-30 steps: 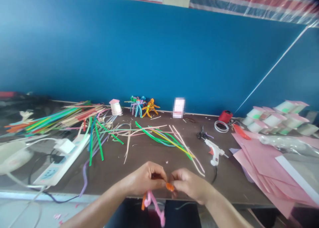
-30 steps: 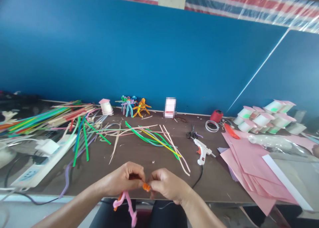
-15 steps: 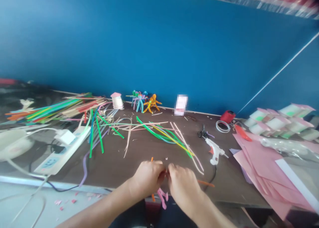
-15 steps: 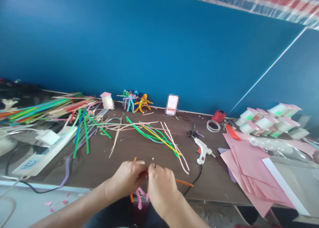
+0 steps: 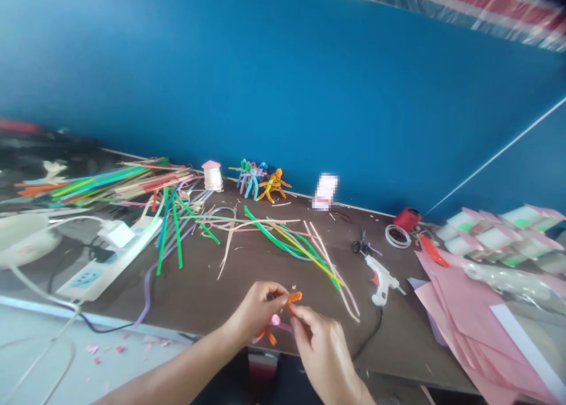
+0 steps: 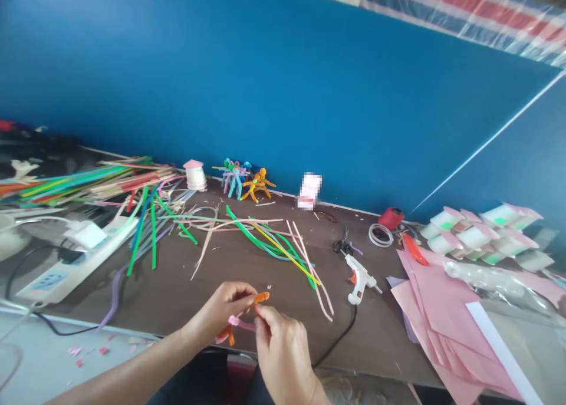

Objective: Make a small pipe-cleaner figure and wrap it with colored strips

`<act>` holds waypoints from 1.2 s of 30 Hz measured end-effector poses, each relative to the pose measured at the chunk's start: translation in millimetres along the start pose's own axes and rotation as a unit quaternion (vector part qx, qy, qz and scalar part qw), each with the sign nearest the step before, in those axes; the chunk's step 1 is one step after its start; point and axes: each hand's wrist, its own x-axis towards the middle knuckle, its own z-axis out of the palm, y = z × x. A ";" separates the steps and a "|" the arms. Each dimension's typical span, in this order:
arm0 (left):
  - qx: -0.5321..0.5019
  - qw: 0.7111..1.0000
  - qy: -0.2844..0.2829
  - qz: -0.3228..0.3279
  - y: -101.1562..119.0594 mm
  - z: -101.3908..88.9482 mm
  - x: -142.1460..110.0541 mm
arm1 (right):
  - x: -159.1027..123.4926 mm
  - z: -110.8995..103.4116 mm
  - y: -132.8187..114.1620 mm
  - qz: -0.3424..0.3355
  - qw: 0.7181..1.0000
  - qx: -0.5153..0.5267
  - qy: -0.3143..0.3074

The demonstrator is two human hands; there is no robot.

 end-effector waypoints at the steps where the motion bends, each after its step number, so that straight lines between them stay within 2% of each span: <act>1: -0.015 1.000 -0.008 -0.012 2.7 -0.6 -1.8 | 1.0 -0.1 1.4 0.009 1.000 0.015 0.001; 6: -0.016 0.998 -0.056 -0.025 14.1 -9.2 -6.9 | 8.5 -3.9 9.9 0.068 0.994 0.082 -0.028; 10: 0.036 0.990 -0.133 -0.036 21.6 -18.5 -7.9 | 16.2 -13.5 15.7 0.066 0.991 0.104 -0.043; 13: 0.118 0.979 -0.168 0.010 27.9 -21.7 -10.0 | 23.0 -22.9 17.8 0.059 0.990 0.096 -0.087; 15: 0.206 0.962 -0.160 0.079 30.3 -20.3 -11.9 | 27.1 -27.3 17.2 0.063 0.986 0.090 -0.123; 17: 0.305 0.932 -0.133 0.145 29.5 -16.2 -13.6 | 29.7 -28.7 14.7 0.071 0.984 0.080 -0.144; 19: 0.384 0.898 -0.099 0.190 25.3 -11.1 -14.5 | 29.6 -27.2 10.4 0.072 0.987 0.052 -0.133; 21: 0.420 0.880 -0.056 0.213 19.0 -6.7 -14.4 | 26.9 -23.8 5.4 0.057 0.994 0.009 -0.096; 24: 0.415 0.885 -0.002 0.213 11.7 -4.1 -13.6 | 21.4 -19.6 -0.5 0.024 0.998 -0.049 -0.043; 31: 0.356 0.907 0.002 0.223 16.4 -10.5 -16.3 | 20.6 -25.4 -1.9 0.018 0.993 -0.117 0.026; 36: 0.384 0.892 0.011 0.237 15.0 -8.0 -15.8 | 17.7 -21.7 -0.5 -0.018 0.992 -0.113 0.062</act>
